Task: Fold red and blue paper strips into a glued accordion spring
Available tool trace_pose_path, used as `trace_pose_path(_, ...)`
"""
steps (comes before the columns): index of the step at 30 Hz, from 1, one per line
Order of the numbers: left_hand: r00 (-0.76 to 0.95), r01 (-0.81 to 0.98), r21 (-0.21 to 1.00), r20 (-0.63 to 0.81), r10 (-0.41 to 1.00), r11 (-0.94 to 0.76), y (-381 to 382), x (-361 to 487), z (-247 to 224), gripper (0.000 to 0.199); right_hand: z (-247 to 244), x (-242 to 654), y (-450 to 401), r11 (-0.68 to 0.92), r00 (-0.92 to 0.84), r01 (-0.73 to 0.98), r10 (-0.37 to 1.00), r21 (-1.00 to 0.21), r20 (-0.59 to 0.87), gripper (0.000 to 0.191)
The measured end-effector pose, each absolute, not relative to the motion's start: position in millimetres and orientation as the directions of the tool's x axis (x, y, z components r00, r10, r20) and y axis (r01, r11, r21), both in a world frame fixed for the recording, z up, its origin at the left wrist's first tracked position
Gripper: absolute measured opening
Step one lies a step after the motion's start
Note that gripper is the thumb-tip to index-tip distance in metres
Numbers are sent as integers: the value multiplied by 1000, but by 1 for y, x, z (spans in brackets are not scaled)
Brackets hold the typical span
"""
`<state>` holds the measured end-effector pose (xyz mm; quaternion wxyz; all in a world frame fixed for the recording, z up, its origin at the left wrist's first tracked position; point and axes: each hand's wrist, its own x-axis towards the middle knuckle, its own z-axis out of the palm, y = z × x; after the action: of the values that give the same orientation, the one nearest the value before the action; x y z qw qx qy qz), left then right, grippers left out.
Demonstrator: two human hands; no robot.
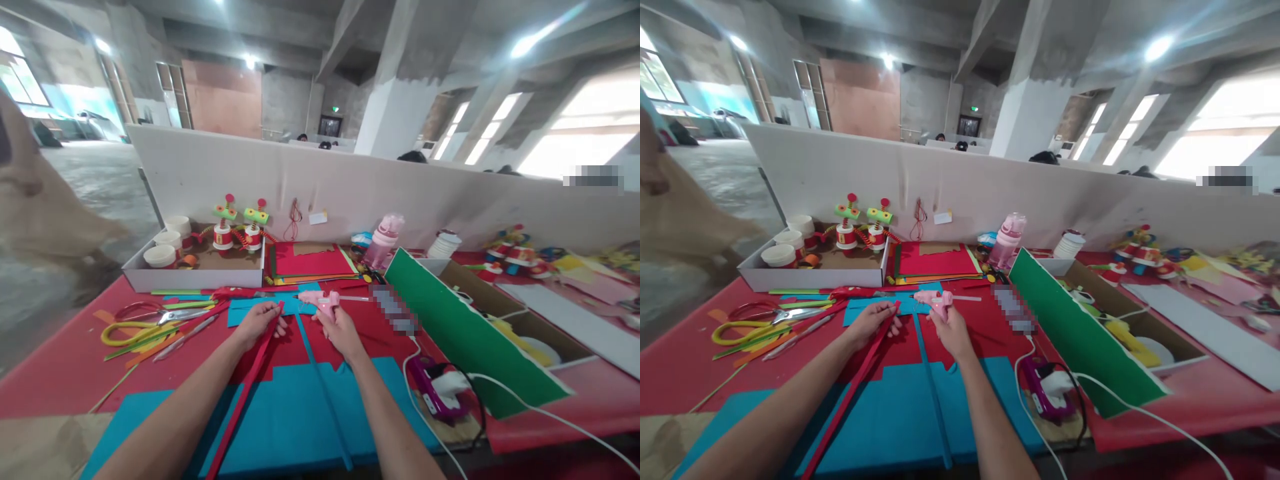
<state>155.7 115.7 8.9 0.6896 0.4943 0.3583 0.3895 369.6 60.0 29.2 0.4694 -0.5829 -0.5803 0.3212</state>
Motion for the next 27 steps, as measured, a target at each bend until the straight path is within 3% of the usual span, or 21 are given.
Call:
trace_pose_path(12, 436, -135, 967, -136, 890, 214, 113, 159, 9, 38, 40, 356, 48, 249, -32, 508, 962, -824, 271, 38)
trace_pose_path(27, 436, -145, 962, -149, 888, 232, 115, 159, 9, 34, 43, 351, 45, 249, -39, 579, 959, -776, 279, 28)
